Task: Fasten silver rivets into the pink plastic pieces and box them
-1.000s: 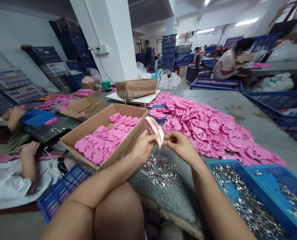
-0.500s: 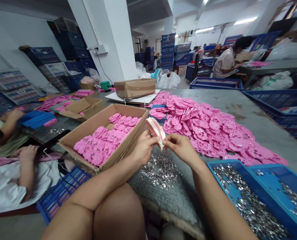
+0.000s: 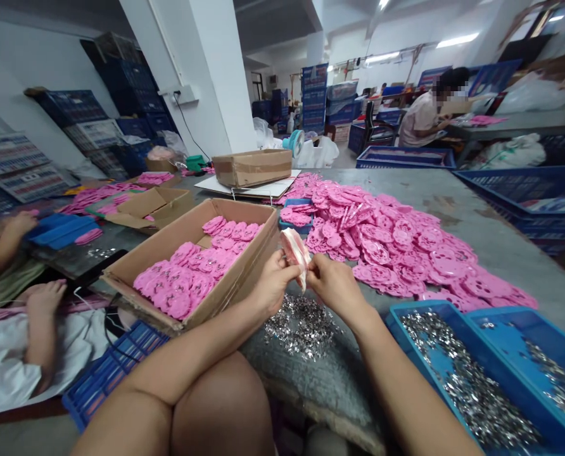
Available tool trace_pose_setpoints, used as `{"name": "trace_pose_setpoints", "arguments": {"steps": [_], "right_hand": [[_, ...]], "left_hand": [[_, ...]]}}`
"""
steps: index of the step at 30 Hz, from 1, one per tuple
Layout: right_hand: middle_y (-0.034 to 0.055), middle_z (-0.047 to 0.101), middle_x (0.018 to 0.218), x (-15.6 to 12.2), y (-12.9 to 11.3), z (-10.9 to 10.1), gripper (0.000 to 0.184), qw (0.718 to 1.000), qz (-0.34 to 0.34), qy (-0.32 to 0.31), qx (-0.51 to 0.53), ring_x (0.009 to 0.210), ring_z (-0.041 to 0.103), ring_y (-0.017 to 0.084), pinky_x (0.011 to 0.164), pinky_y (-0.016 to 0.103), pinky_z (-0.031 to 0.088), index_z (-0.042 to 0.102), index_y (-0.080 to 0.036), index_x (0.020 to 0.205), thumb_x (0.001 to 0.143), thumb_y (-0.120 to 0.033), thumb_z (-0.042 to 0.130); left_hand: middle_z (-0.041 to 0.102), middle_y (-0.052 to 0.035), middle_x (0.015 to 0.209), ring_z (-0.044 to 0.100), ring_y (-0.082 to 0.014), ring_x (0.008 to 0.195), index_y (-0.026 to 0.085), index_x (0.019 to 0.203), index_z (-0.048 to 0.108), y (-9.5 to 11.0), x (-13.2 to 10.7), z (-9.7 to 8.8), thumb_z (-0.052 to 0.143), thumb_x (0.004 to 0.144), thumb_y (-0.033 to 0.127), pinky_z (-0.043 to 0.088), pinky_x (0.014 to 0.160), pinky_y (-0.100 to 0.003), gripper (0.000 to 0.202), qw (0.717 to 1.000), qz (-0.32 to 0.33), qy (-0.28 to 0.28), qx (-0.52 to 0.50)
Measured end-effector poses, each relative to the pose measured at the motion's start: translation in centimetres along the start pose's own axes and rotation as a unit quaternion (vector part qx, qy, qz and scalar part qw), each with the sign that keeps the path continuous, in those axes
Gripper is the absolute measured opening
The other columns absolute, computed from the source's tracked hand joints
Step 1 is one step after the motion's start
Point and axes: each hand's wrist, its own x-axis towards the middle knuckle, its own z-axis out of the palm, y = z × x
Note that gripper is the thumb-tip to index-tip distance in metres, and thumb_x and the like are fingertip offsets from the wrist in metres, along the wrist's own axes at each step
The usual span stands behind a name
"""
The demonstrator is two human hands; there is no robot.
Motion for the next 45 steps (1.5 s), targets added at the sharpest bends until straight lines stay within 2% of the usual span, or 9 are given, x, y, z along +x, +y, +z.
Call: {"name": "trace_pose_setpoints", "arguments": {"steps": [10, 20, 28, 30, 33, 37, 40, 42, 45], "right_hand": [[0.0018, 0.062, 0.063, 1.0, 2.3, -0.9, 0.007, 0.987, 0.089, 0.134, 0.020, 0.058, 0.053, 0.018, 0.057, 0.027, 0.028, 0.052, -0.022, 0.067, 0.072, -0.019, 0.050], [0.0002, 0.060, 0.059, 0.9, 3.3, -2.1, 0.006, 0.947, 0.104, 0.293, 0.078, 0.057, 0.053, 0.016, 0.059, 0.028, 0.037, 0.047, -0.023, 0.061, 0.067, -0.023, 0.049], [-0.0058, 0.050, 0.053, 1.5, 6.4, -4.8, 0.011, 0.820, 0.132, 0.442, 0.338, 0.044, 0.048, 0.013, 0.046, 0.026, 0.041, 0.044, -0.024, 0.067, 0.060, -0.024, 0.051], [-0.0043, 0.052, 0.057, 1.4, 6.1, -4.9, 0.011, 0.829, 0.130, 0.432, 0.330, 0.048, 0.051, 0.013, 0.049, 0.026, 0.042, 0.047, -0.023, 0.068, 0.060, -0.025, 0.055], [-0.0017, 0.057, 0.060, 1.2, 5.5, -5.1, 0.006, 0.884, 0.160, 0.364, 0.245, 0.054, 0.052, 0.014, 0.054, 0.027, 0.040, 0.052, -0.021, 0.067, 0.062, -0.022, 0.056], [0.0013, 0.062, 0.061, 0.8, 5.6, -5.6, 0.009, 0.969, 0.164, 0.181, 0.046, 0.058, 0.053, 0.016, 0.057, 0.027, 0.034, 0.058, -0.021, 0.061, 0.062, -0.012, 0.056], [0.0042, 0.065, 0.061, 0.5, 6.3, -5.8, 0.017, 0.983, 0.143, 0.058, -0.105, 0.056, 0.053, 0.017, 0.054, 0.029, 0.029, 0.063, -0.021, 0.057, 0.062, -0.007, 0.056], [0.0062, 0.071, 0.074, 0.3, 6.4, -5.8, 0.018, 0.984, 0.088, 0.043, -0.148, 0.062, 0.057, 0.019, 0.056, 0.030, 0.032, 0.069, -0.022, 0.062, 0.064, -0.009, 0.057], [0.0071, 0.073, 0.092, 0.2, 5.8, -5.3, 0.020, 0.994, 0.020, 0.084, -0.073, 0.075, 0.063, 0.021, 0.065, 0.033, 0.042, 0.074, -0.024, 0.081, 0.076, -0.018, 0.056]], "left_hand": [[0.063, 0.0001, 0.069, 0.053, -0.0108, 0.062, 0.014, 0.082, 0.064, -0.1, -0.5, 0.7, 0.062, 0.051, 0.007, 0.040, 0.064, -0.024, 0.032, 0.995, -0.075, -0.059, 0.010], [0.066, -0.0029, 0.070, 0.056, -0.0105, 0.062, 0.011, 0.082, 0.069, 0.7, -0.7, 0.1, 0.066, 0.049, 0.008, 0.041, 0.062, -0.023, 0.033, 0.980, -0.155, -0.121, 0.037], [0.064, -0.0011, 0.069, 0.058, -0.0112, 0.063, 0.013, 0.076, 0.063, 0.3, -0.1, -1.2, 0.065, 0.049, 0.005, 0.044, 0.065, -0.024, 0.029, 0.981, -0.168, -0.086, 0.042], [0.064, -0.0006, 0.069, 0.058, -0.0110, 0.062, 0.013, 0.078, 0.063, 0.1, 0.0, -1.2, 0.066, 0.048, 0.005, 0.044, 0.065, -0.024, 0.030, 0.981, -0.172, -0.080, 0.047], [0.064, -0.0003, 0.068, 0.059, -0.0111, 0.063, 0.012, 0.078, 0.062, 0.1, -0.1, -1.1, 0.067, 0.047, 0.006, 0.045, 0.066, -0.024, 0.032, 0.980, -0.180, -0.070, 0.046], [0.064, -0.0003, 0.069, 0.058, -0.0102, 0.061, 0.013, 0.078, 0.061, 0.4, -0.2, -0.9, 0.068, 0.048, 0.005, 0.044, 0.064, -0.023, 0.032, 0.983, -0.168, -0.066, 0.044], [0.064, -0.0001, 0.070, 0.057, -0.0099, 0.062, 0.013, 0.081, 0.063, 0.3, -0.2, -0.9, 0.069, 0.049, 0.004, 0.042, 0.063, -0.022, 0.034, 0.984, -0.153, -0.072, 0.052], [0.064, 0.0001, 0.070, 0.057, -0.0104, 0.062, 0.013, 0.082, 0.063, 0.1, -0.1, -0.9, 0.070, 0.050, 0.004, 0.042, 0.063, -0.022, 0.035, 0.985, -0.145, -0.073, 0.057], [0.064, 0.0003, 0.069, 0.058, -0.0120, 0.064, 0.015, 0.087, 0.063, -0.3, 0.1, -1.0, 0.070, 0.050, 0.005, 0.042, 0.065, -0.023, 0.039, 0.986, -0.128, -0.074, 0.073]]}}
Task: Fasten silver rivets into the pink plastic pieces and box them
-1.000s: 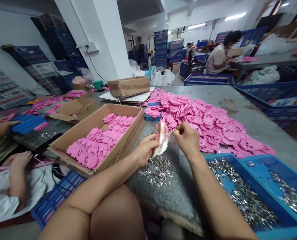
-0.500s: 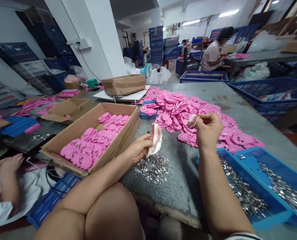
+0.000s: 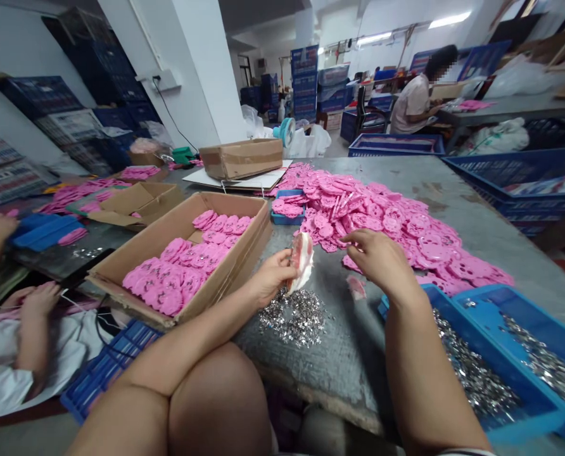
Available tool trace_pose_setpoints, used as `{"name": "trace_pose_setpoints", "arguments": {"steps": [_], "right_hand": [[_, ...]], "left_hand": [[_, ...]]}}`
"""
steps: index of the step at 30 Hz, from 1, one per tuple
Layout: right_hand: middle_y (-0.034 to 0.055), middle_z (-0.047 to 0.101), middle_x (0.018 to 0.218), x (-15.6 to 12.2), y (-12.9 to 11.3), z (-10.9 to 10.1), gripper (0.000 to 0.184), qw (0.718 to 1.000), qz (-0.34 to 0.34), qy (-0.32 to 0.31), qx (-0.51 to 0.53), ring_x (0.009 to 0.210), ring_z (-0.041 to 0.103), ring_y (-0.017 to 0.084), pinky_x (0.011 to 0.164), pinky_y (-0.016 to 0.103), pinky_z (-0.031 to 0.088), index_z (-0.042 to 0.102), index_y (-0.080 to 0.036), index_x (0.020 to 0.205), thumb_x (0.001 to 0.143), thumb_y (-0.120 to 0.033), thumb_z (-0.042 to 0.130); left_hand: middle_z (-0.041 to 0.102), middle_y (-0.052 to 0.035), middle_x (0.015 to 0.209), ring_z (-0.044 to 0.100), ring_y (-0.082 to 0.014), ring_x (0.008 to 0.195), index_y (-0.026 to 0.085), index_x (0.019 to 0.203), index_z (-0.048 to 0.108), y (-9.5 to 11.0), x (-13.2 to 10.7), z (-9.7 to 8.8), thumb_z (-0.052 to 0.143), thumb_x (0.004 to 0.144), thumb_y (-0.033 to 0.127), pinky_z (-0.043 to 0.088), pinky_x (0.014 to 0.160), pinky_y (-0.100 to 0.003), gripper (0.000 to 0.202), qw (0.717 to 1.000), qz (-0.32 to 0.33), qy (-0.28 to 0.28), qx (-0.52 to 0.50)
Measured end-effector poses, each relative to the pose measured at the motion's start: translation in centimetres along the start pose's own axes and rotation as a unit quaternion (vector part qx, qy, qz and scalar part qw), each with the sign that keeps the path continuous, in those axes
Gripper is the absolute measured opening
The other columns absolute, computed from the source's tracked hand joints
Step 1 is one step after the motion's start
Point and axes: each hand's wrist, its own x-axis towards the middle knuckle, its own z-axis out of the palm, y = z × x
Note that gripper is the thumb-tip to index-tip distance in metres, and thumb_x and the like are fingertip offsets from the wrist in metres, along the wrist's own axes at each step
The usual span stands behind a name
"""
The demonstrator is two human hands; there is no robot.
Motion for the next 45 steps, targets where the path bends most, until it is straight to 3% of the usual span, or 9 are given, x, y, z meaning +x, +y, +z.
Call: {"name": "trace_pose_setpoints", "arguments": {"steps": [3, 5, 9, 11, 19, 29, 36, 40, 45], "right_hand": [[0.0090, 0.072, 0.102, 0.0, -1.4, 1.0, 0.029, 0.983, 0.016, -0.025, 0.179, 0.081, 0.065, 0.022, 0.074, 0.037, 0.049, 0.069, -0.022, 0.105, 0.079, -0.030, 0.060], [0.0098, 0.070, 0.109, 0.0, -2.2, 2.0, 0.045, 0.948, 0.018, -0.085, 0.307, 0.085, 0.066, 0.022, 0.080, 0.039, 0.051, 0.063, -0.021, 0.116, 0.073, -0.033, 0.067], [0.0061, 0.070, 0.103, 0.0, -2.9, 3.4, 0.048, 0.857, 0.006, -0.161, 0.489, 0.089, 0.067, 0.019, 0.087, 0.038, 0.052, 0.060, -0.019, 0.112, 0.068, -0.034, 0.071], [0.0051, 0.071, 0.102, 0.0, -2.9, 3.6, 0.046, 0.844, 0.007, -0.170, 0.509, 0.090, 0.067, 0.019, 0.088, 0.038, 0.052, 0.061, -0.019, 0.110, 0.067, -0.034, 0.072], [0.0063, 0.071, 0.096, -0.4, -3.3, 3.6, 0.033, 0.911, -0.059, -0.167, 0.372, 0.087, 0.065, 0.020, 0.083, 0.035, 0.052, 0.063, -0.019, 0.113, 0.081, -0.030, 0.062], [0.0063, 0.068, 0.088, -1.1, -4.6, 2.5, 0.033, 0.944, -0.161, -0.157, 0.242, 0.076, 0.062, 0.019, 0.070, 0.030, 0.047, 0.056, -0.018, 0.118, 0.090, -0.032, 0.045], [0.0049, 0.064, 0.075, -1.5, -5.7, 2.2, 0.020, 0.970, -0.154, -0.117, 0.149, 0.063, 0.055, 0.016, 0.059, 0.026, 0.036, 0.057, -0.017, 0.096, 0.087, -0.031, 0.046], [0.0051, 0.064, 0.076, -1.5, -5.7, 2.3, 0.021, 0.964, -0.171, -0.122, 0.162, 0.064, 0.055, 0.017, 0.060, 0.026, 0.037, 0.057, -0.017, 0.099, 0.087, -0.030, 0.045], [0.0061, 0.065, 0.078, -1.4, -6.0, 2.4, 0.025, 0.962, -0.173, -0.131, 0.167, 0.065, 0.056, 0.017, 0.060, 0.027, 0.038, 0.058, -0.016, 0.104, 0.087, -0.029, 0.046]], "left_hand": [[0.066, -0.0008, 0.075, 0.060, -0.0135, 0.069, 0.015, 0.094, 0.062, -0.1, 0.1, 0.2, 0.071, 0.049, 0.006, 0.042, 0.068, -0.025, 0.047, 0.999, 0.029, 0.004, 0.019], [0.067, -0.0016, 0.078, 0.060, -0.0143, 0.073, 0.014, 0.099, 0.061, 0.0, 0.0, 0.5, 0.073, 0.047, 0.006, 0.043, 0.071, -0.026, 0.054, 0.998, 0.052, 0.008, 0.032], [0.065, -0.0028, 0.082, 0.060, -0.0163, 0.078, 0.015, 0.105, 0.060, 0.3, -0.6, 0.8, 0.075, 0.049, 0.008, 0.045, 0.075, -0.028, 0.059, 0.994, 0.080, -0.001, 0.073], [0.064, -0.0041, 0.086, 0.059, -0.0152, 0.072, 0.016, 0.110, 0.059, 0.4, -0.7, 0.8, 0.077, 0.054, 0.014, 0.045, 0.069, -0.028, 0.060, 0.992, 0.088, -0.014, 0.088], [0.059, 0.0019, 0.073, 0.053, -0.0102, 0.058, 0.017, 0.095, 0.058, 0.2, -0.3, 0.3, 0.075, 0.059, 0.021, 0.041, 0.057, -0.022, 0.040, 0.980, 0.138, -0.008, 0.144], [0.047, 0.0105, 0.050, 0.037, -0.0039, 0.040, 0.011, 0.088, 0.058, 1.9, -1.7, 0.5, 0.062, 0.063, 0.008, 0.026, 0.043, -0.017, 0.026, 0.964, 0.106, 0.062, 0.234], [0.060, 0.0027, 0.071, 0.046, -0.0055, 0.051, 0.010, 0.090, 0.062, 2.0, -2.1, 0.2, 0.062, 0.062, 0.010, 0.037, 0.050, -0.019, 0.028, 0.960, 0.126, 0.055, 0.243], [0.068, -0.0046, 0.085, 0.057, -0.0119, 0.067, 0.010, 0.096, 0.065, 2.0, -2.2, -0.1, 0.062, 0.063, 0.013, 0.045, 0.062, -0.023, 0.033, 0.937, 0.151, 0.058, 0.309], [0.069, -0.0044, 0.086, 0.061, -0.0153, 0.075, 0.011, 0.097, 0.066, 2.3, -2.6, -0.2, 0.063, 0.065, 0.012, 0.047, 0.068, -0.025, 0.032, 0.911, 0.164, 0.081, 0.369]]}}
